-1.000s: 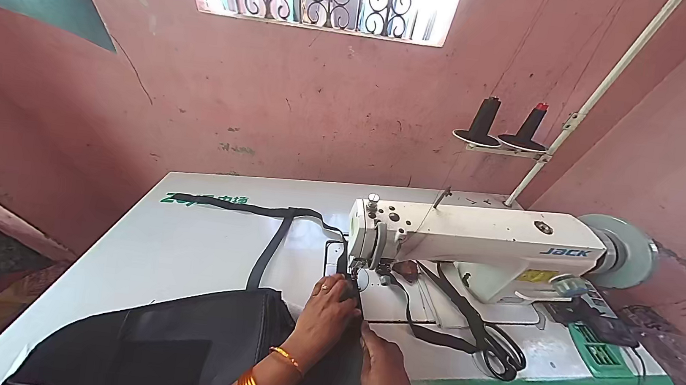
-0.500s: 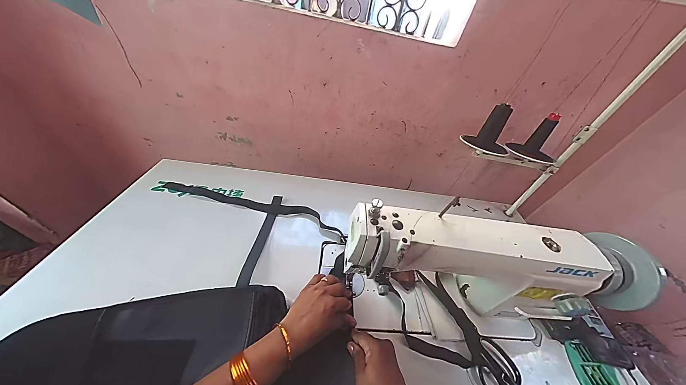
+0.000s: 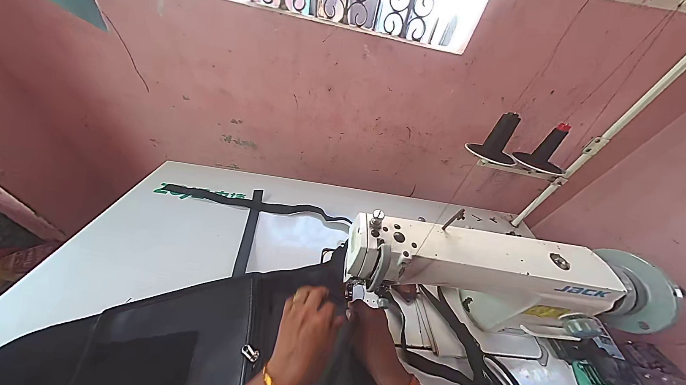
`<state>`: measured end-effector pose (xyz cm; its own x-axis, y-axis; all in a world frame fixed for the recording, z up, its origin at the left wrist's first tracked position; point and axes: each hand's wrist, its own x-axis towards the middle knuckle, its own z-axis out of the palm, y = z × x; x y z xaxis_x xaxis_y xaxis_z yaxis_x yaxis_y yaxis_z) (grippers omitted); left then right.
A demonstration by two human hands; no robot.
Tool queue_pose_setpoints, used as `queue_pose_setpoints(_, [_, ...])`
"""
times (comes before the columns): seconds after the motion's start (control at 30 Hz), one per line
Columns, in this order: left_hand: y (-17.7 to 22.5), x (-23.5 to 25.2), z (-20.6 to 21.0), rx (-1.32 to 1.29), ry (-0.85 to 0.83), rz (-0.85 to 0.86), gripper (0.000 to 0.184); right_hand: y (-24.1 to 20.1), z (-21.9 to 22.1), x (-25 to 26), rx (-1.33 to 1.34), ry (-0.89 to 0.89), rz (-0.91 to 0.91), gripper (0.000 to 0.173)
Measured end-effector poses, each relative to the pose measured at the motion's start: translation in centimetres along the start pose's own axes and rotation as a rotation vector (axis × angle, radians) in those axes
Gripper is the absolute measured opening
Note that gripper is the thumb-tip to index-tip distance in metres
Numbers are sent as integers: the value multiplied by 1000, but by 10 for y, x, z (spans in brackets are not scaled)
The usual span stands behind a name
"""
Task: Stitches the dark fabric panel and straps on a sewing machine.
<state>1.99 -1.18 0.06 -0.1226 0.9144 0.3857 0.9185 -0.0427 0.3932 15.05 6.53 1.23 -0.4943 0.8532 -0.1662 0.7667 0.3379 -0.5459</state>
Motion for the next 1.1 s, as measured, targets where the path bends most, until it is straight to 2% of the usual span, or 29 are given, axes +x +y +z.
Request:
queue_pose_setpoints(0.07, [30, -45, 7, -22, -175, -187, 49, -2, -5, 4, 77, -28, 23, 27])
queue_pose_setpoints(0.13, [34, -72, 35, 21, -25, -176, 48, 4, -13, 7, 245, -95, 64, 30])
queue_pose_setpoints(0.2, [27, -76, 48, 26, 156, -154, 38, 16, -21, 7, 518, -196, 165, 30])
queue_pose_setpoints(0.27, [24, -71, 50, -13, 248, -168, 32, 27, -29, 6, 666, -281, 221, 24])
queue_pose_setpoints(0.37, [18, -59, 38, -198, 299, -193, 36, 41, -32, 3, 729, -390, 214, 5])
queue_pose_setpoints(0.47, [1, -47, 36, -357, 293, -160, 35, 46, -28, -5, 785, -434, 212, 11])
queue_pose_setpoints(0.5, [-4, -43, 38, -365, 275, -130, 36, 42, -25, -12, 781, -382, 217, 4])
queue_pose_setpoints(0.53, [-7, -38, 40, -338, 241, -93, 38, 37, -21, -21, 760, -303, 206, 6])
queue_pose_setpoints(0.6, [-7, -29, 42, -230, 181, -5, 39, 33, -9, -42, 597, -108, 70, 33])
queue_pose_setpoints(0.63, [-6, -25, 43, -187, 148, 31, 39, 33, 0, -52, 454, 27, -47, 37])
queue_pose_setpoints(0.7, [-3, -19, 44, -139, 90, 77, 37, 34, 15, -65, 211, 257, -236, 34])
queue_pose_setpoints(0.73, [-2, -16, 44, -128, 82, 101, 38, 33, 17, -67, 124, 301, -270, 32])
queue_pose_setpoints(0.77, [-3, -15, 45, -110, 78, 139, 40, 31, 16, -70, 43, 295, -271, 29])
queue_pose_setpoints(0.83, [-6, -19, 45, -75, 41, 242, 43, 22, 7, -74, -87, 129, -188, 26])
queue_pose_setpoints(0.93, [-13, -22, 37, 30, -31, 351, 46, 15, -3, -70, -87, -96, -73, 26])
queue_pose_setpoints(1.03, [-26, -18, 36, 28, -22, 410, 46, 11, -2, -68, -22, -105, -65, 26])
queue_pose_setpoints(1.1, [-34, -10, 38, 7, -30, 425, 44, 15, 7, -63, 2, 2, -117, 24])
